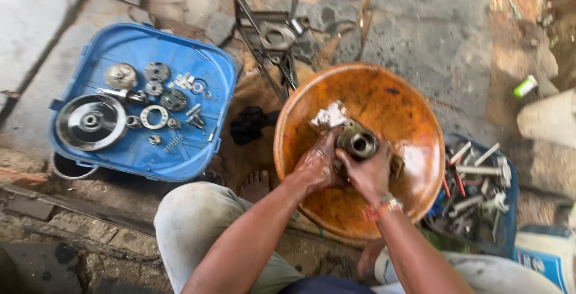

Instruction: The person cleans various small metal engine components in an orange basin filled with dark liquid using a toothbrush and by hand.

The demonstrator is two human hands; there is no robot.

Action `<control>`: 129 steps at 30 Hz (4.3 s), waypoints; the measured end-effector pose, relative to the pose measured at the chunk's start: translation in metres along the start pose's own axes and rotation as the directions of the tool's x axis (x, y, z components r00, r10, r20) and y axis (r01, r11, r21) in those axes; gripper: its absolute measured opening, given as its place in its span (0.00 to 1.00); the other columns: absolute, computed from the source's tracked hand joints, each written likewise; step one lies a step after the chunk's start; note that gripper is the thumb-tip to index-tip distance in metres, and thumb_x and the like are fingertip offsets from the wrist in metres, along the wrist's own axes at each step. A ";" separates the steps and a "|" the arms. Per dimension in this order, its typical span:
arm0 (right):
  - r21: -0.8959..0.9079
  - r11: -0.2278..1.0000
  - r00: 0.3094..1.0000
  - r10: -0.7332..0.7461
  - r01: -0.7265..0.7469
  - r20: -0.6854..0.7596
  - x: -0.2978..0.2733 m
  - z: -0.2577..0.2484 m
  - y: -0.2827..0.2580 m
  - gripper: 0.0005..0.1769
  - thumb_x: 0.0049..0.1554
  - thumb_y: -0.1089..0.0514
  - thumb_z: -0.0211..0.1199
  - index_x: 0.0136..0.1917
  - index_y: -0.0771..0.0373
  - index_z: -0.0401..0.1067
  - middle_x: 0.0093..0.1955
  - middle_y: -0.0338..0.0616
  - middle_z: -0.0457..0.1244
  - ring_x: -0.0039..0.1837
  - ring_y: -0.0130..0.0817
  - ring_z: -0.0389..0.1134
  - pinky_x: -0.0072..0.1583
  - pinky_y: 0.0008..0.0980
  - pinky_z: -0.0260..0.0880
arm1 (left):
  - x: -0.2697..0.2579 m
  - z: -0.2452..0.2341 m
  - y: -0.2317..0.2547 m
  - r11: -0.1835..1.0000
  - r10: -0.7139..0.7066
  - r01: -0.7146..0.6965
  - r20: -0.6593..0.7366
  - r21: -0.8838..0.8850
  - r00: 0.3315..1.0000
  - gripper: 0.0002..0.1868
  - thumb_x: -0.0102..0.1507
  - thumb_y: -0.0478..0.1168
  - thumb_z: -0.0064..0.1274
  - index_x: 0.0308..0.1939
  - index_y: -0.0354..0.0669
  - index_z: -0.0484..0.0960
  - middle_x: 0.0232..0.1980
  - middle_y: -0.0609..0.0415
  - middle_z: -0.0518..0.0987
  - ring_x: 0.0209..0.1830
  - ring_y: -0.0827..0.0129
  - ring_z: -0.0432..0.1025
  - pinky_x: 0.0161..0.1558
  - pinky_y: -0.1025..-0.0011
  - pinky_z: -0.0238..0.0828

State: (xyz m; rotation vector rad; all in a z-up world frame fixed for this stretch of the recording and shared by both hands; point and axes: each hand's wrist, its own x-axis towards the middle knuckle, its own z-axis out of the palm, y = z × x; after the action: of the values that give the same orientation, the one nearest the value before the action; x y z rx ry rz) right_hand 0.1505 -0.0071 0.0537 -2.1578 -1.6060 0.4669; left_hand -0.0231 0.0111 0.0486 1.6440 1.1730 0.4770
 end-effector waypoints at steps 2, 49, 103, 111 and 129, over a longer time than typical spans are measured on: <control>-0.076 0.991 0.994 -0.104 0.106 0.029 -0.009 -0.027 0.008 0.68 0.41 0.33 0.79 0.78 0.70 0.48 0.75 0.67 0.53 0.77 0.60 0.53 0.74 0.50 0.52 | 0.003 0.007 0.003 0.998 -0.032 0.030 0.034 0.053 0.999 0.75 0.39 0.47 0.79 0.79 0.50 0.41 0.81 0.45 0.52 0.81 0.52 0.46 0.79 0.60 0.42; 0.334 0.898 0.933 0.341 -0.288 -0.111 0.015 0.022 0.074 0.27 0.57 0.68 0.62 0.70 0.66 0.72 0.45 0.65 0.69 0.44 0.58 0.69 0.46 0.51 0.68 | 0.004 0.011 0.009 0.878 -0.039 0.071 0.077 -0.473 0.996 0.70 0.41 0.45 0.77 0.80 0.49 0.47 0.80 0.47 0.58 0.79 0.55 0.56 0.78 0.62 0.54; 0.941 -0.122 0.871 0.355 -0.317 0.339 0.014 0.089 0.131 0.19 0.58 0.46 0.62 0.53 0.62 0.73 0.30 0.36 0.61 0.27 0.26 0.56 0.26 0.27 0.54 | 0.021 0.040 -0.013 0.848 0.176 -0.191 -0.077 -0.494 0.981 0.75 0.38 0.47 0.77 0.80 0.40 0.41 0.78 0.42 0.61 0.76 0.54 0.60 0.75 0.63 0.59; 0.807 0.590 0.994 0.062 0.034 -0.087 -0.037 0.043 0.080 0.33 0.60 0.56 0.73 0.68 0.72 0.59 0.59 0.30 0.64 0.59 0.17 0.62 0.54 0.20 0.63 | 0.011 0.023 0.005 0.997 0.025 -0.027 -0.017 -0.073 1.000 0.79 0.38 0.41 0.79 0.79 0.43 0.34 0.79 0.45 0.54 0.76 0.58 0.57 0.78 0.64 0.55; 0.231 0.972 0.815 -0.173 0.049 0.553 0.067 -0.029 0.069 0.54 0.34 0.45 0.88 0.66 0.66 0.67 0.63 0.50 0.69 0.64 0.44 0.71 0.66 0.43 0.69 | 0.018 0.024 0.008 0.685 -0.075 0.169 0.163 -0.708 0.984 0.76 0.36 0.57 0.72 0.79 0.56 0.37 0.80 0.48 0.52 0.76 0.51 0.54 0.65 0.48 0.65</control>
State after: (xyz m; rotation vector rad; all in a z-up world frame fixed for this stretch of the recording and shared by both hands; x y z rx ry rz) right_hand 0.2404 0.0356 0.0415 -1.8434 -1.8627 1.2835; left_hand 0.0075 0.0148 0.0423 0.8784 0.8296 0.6423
